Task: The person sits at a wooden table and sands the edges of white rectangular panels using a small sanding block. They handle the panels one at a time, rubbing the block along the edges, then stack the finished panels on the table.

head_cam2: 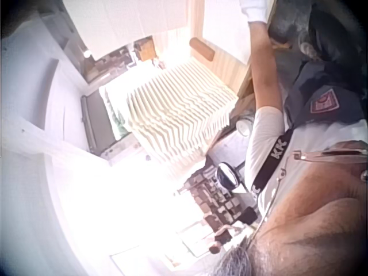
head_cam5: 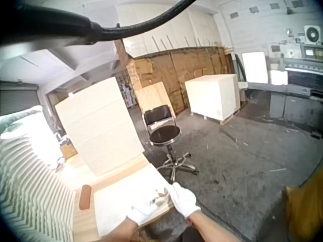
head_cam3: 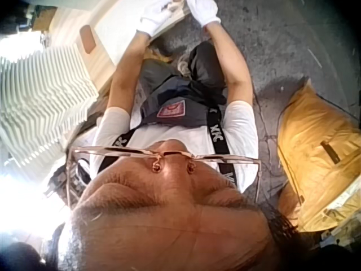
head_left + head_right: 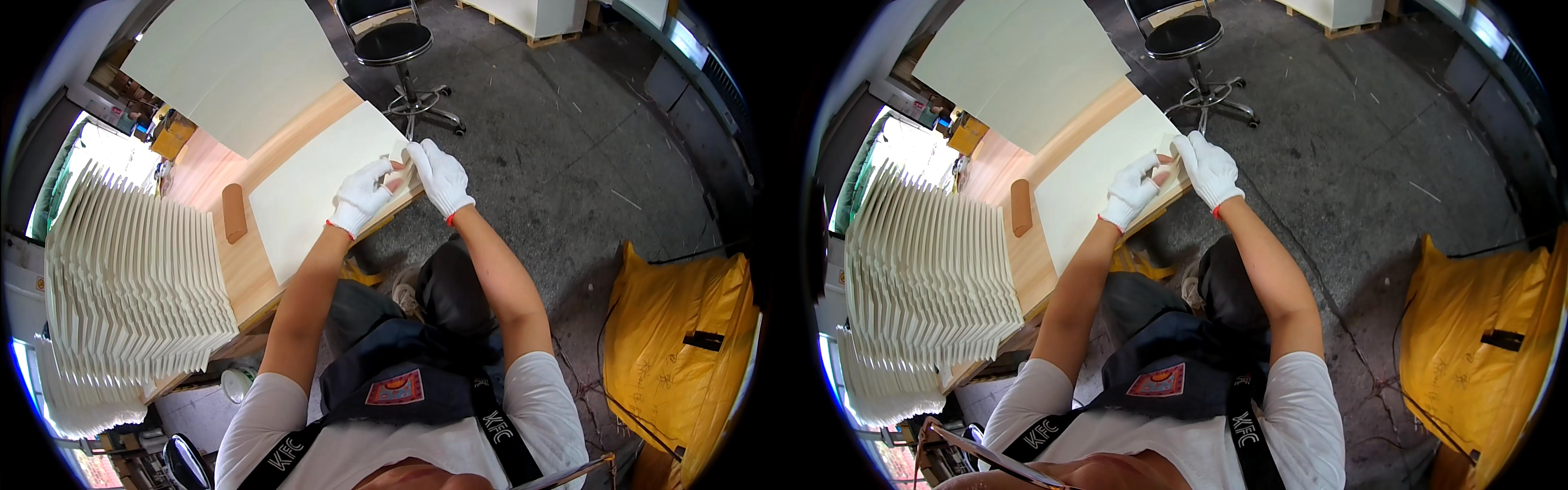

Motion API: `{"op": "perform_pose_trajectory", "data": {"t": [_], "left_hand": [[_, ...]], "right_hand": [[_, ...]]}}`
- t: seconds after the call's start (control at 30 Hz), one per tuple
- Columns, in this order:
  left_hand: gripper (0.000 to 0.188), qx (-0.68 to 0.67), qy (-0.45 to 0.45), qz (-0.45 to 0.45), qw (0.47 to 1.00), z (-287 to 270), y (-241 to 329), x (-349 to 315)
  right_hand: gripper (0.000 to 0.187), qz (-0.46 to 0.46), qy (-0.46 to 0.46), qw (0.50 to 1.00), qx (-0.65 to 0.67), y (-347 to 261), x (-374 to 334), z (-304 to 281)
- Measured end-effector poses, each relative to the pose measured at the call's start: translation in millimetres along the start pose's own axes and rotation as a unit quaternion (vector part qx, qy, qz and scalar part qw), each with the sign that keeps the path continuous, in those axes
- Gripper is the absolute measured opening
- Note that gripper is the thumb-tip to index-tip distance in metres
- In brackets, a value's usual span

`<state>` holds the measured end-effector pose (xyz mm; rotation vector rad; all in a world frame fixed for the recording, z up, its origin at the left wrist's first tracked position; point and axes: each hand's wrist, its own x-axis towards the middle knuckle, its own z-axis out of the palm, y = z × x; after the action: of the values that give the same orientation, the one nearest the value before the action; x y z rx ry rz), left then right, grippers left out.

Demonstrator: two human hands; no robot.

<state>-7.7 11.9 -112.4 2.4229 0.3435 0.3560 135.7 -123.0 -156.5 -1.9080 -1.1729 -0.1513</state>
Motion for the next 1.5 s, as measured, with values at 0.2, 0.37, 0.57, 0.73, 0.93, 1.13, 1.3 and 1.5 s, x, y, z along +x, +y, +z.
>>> {"op": "perform_pose_trajectory", "data": {"t": [0.2,0.37,0.57,0.73,0.93,1.13,1.3,1.5], "left_hand": [[0.037,-0.011,0.021,0.009,1.0,4,-1,1],[0.037,-0.014,0.036,0.007,0.999,6,-3,-1],[0.031,-0.024,0.054,0.039,0.997,3,3,-2],[0.03,0.009,0.019,-0.004,1.0,6,-3,0],[0.037,0.001,0.018,-0.008,1.0,4,2,-1],[0.036,-0.058,0.016,-0.004,0.998,6,-5,1],[0.039,-0.003,0.022,0.008,1.0,7,-4,2],[0.048,0.172,0.058,0.069,0.981,5,24,-10]], "right_hand": [[0.034,0.074,-0.04,0.996,0.029,-1,3,0],[0.045,0.122,-0.041,0.988,0.085,-12,3,-9],[0.045,0.142,-0.047,0.984,0.093,-16,3,-14],[0.045,0.13,-0.026,0.987,0.094,-10,2,-7],[0.046,0.155,-0.028,0.982,0.102,-12,3,-8],[0.045,0.143,-0.014,0.983,0.111,-10,1,-6],[0.04,0.124,-0.019,0.987,0.105,-9,0,-8],[0.056,0.21,-0.061,0.974,0.065,2,8,-53]]}}
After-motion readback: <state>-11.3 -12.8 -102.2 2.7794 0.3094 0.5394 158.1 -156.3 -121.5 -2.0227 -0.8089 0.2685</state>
